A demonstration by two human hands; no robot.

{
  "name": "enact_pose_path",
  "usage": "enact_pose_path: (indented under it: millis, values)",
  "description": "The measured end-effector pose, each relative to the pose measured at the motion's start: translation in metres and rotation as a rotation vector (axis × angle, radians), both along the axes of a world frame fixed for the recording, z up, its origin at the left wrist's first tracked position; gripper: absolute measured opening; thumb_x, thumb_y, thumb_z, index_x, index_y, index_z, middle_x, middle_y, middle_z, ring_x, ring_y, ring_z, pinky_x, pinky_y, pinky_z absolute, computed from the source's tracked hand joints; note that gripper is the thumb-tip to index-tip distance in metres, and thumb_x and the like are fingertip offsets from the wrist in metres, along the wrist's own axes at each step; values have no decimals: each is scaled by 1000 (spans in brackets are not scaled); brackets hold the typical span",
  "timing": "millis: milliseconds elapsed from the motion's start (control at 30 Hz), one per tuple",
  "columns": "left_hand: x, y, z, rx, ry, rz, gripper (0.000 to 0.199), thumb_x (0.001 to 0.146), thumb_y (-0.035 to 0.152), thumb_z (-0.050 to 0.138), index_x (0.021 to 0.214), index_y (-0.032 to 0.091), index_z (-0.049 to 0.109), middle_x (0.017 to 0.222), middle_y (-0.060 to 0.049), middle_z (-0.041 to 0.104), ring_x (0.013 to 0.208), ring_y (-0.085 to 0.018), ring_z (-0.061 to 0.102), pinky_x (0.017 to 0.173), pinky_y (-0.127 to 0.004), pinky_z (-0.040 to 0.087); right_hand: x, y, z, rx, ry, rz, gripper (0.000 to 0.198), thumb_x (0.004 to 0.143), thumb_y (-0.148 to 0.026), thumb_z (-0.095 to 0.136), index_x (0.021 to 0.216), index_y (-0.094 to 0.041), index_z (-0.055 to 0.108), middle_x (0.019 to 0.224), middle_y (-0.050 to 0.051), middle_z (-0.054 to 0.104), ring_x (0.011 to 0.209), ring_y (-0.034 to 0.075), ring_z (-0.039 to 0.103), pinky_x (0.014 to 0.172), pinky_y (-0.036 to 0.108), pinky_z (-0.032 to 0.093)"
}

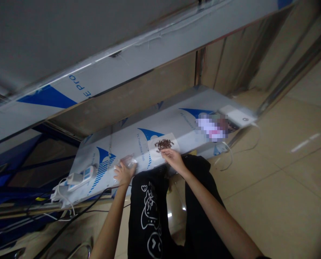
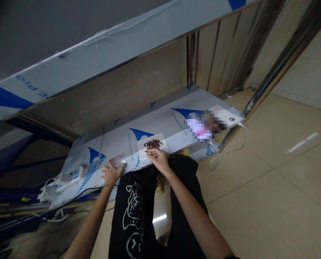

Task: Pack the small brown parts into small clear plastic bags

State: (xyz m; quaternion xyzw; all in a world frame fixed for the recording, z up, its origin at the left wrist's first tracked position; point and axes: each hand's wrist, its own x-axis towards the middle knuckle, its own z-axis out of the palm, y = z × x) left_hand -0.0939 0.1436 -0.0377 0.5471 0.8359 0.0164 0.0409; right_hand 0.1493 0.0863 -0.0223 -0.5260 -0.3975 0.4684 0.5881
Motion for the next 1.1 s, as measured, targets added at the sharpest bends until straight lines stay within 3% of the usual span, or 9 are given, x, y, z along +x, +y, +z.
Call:
enact_pose_path:
  millis: [133,333,700,867,967,1100]
  values:
    - [4,1,-2,5,12,9,92,65,70,39,132,9,25,132,-27,27,122,-42,23,90,-60,23,0,1,-3,-6,-4,8,25,70,-35,59,86,-17,65,65,1,61,49,11,54,46,22,45]
    - [-7,2,-2,-19,-15,165,105,55,75,45,132,7,24,127,-30,31,121,-42,25,90,-62,21,3,2,-10,-21,0,2,26,69,-37,60,84,-17,66,63,1,61,48,11,53,46,23,45]
    - [13,4,-4,-19,58,-17,74,70,56,42,126,7,33,123,-22,36,113,-37,33,82,-51,36,0,-18,-16,21,-221,73,17,73,-30,56,82,-20,66,59,0,61,49,14,55,51,26,45]
    - [15,4,-9,17,80,-71,72,72,55,42,125,6,35,120,-24,38,108,-38,37,78,-49,39,3,-46,0,45,-313,156,17,76,-26,51,82,-23,66,63,1,63,54,16,57,51,26,44]
    - [11,8,-9,37,80,-67,75,71,54,46,126,5,34,118,-25,40,105,-37,40,76,-46,40,11,-62,17,52,-402,131,19,78,-25,48,84,-25,66,67,1,63,59,17,58,54,27,45]
    - [7,12,-6,108,81,-15,81,69,53,50,129,2,31,115,-24,43,102,-36,43,73,-46,42,35,-78,29,107,-711,9,20,77,-23,48,89,-27,64,85,4,63,84,22,58,82,38,42]
